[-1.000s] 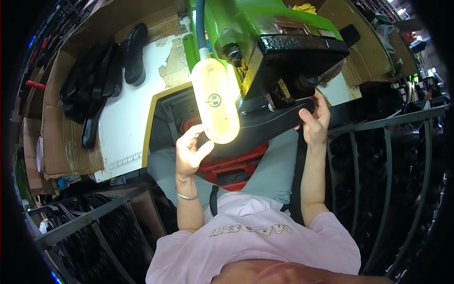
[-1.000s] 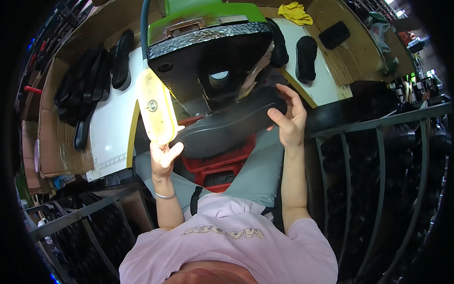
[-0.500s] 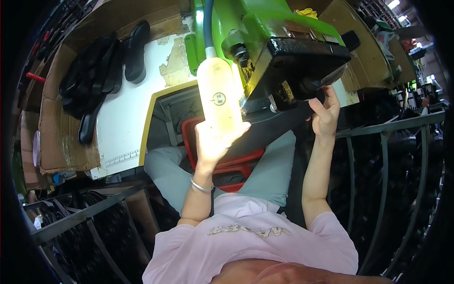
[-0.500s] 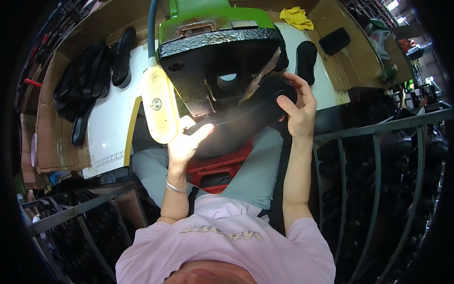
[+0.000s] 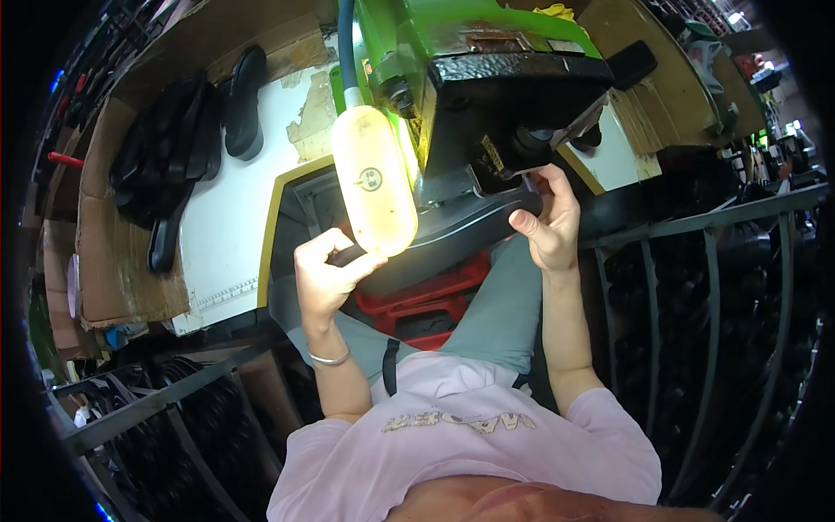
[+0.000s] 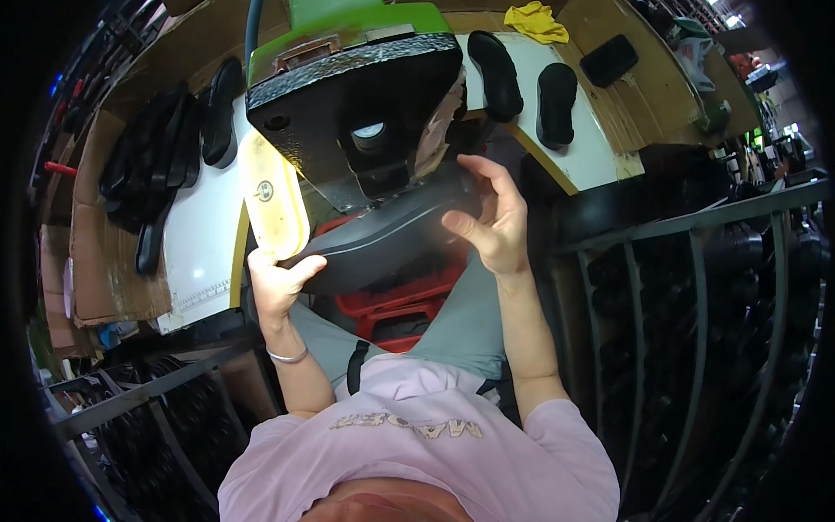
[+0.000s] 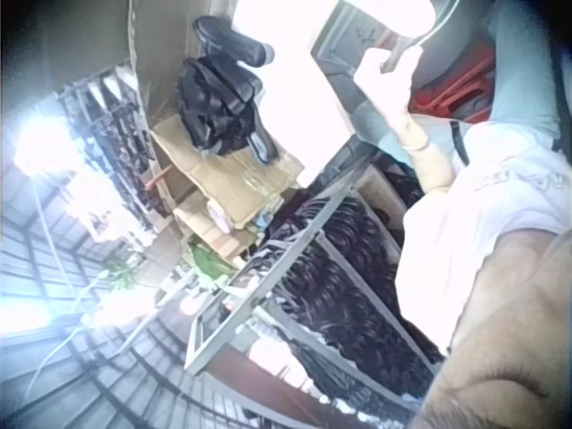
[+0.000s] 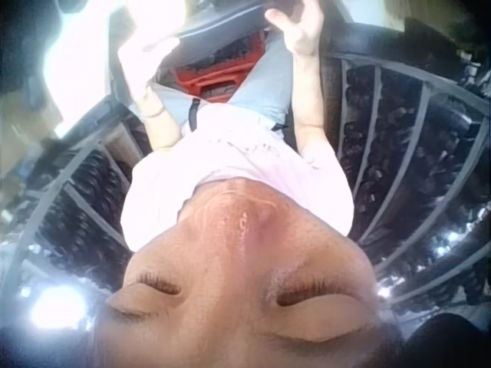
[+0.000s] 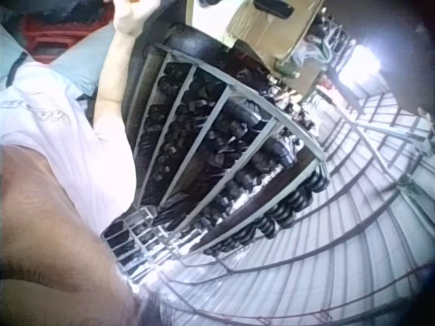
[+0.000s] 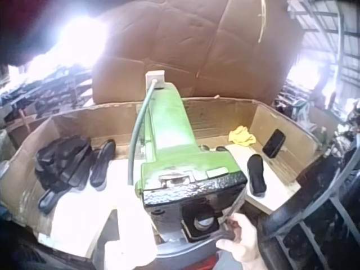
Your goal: The person repeatedly picks up black slip-on shoes and presses their soles against a green grinding machine to smooth or shape the bottom surface. After each shoe, the person places it on the table and picks up the next one from a nearby pile, continuing the process for multiple shoes.
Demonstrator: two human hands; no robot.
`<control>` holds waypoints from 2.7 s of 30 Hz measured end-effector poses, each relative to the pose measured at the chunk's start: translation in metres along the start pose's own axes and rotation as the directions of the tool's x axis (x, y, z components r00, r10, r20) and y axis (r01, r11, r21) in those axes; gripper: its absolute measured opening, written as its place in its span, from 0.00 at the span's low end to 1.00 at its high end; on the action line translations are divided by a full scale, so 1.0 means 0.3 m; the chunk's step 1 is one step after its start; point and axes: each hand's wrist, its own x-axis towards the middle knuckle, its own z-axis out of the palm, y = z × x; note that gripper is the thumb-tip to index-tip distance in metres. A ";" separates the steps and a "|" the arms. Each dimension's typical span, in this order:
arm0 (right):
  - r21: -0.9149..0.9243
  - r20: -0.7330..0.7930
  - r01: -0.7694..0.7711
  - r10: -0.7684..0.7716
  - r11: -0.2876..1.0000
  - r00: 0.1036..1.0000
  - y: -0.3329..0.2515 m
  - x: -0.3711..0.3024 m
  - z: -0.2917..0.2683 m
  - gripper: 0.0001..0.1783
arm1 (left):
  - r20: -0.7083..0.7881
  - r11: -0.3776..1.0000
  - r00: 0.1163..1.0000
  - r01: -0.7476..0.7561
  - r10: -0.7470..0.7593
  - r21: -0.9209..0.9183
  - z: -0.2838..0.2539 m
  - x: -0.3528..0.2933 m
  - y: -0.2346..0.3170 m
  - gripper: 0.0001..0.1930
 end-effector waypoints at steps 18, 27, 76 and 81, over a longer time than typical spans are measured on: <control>0.162 -0.096 0.065 -0.050 0.985 0.994 0.068 -0.036 -0.018 0.39 | 0.023 0.869 0.901 -0.425 0.434 0.255 0.112 0.079 0.063 0.22; -0.047 -0.116 0.087 -0.092 0.995 0.989 0.130 -0.129 0.159 0.35 | 0.076 0.822 0.895 -0.436 0.440 0.368 -0.069 0.073 0.029 0.22; -0.996 -0.088 -0.064 -0.605 0.062 0.792 0.132 0.145 -0.977 0.22 | -0.235 0.485 0.901 0.031 0.366 0.874 -0.464 0.661 -0.510 0.30; -0.991 -0.111 -0.051 -0.542 0.125 0.833 0.222 0.120 -0.948 0.21 | -0.119 0.379 0.782 -0.158 0.612 0.912 -0.516 0.582 -0.444 0.26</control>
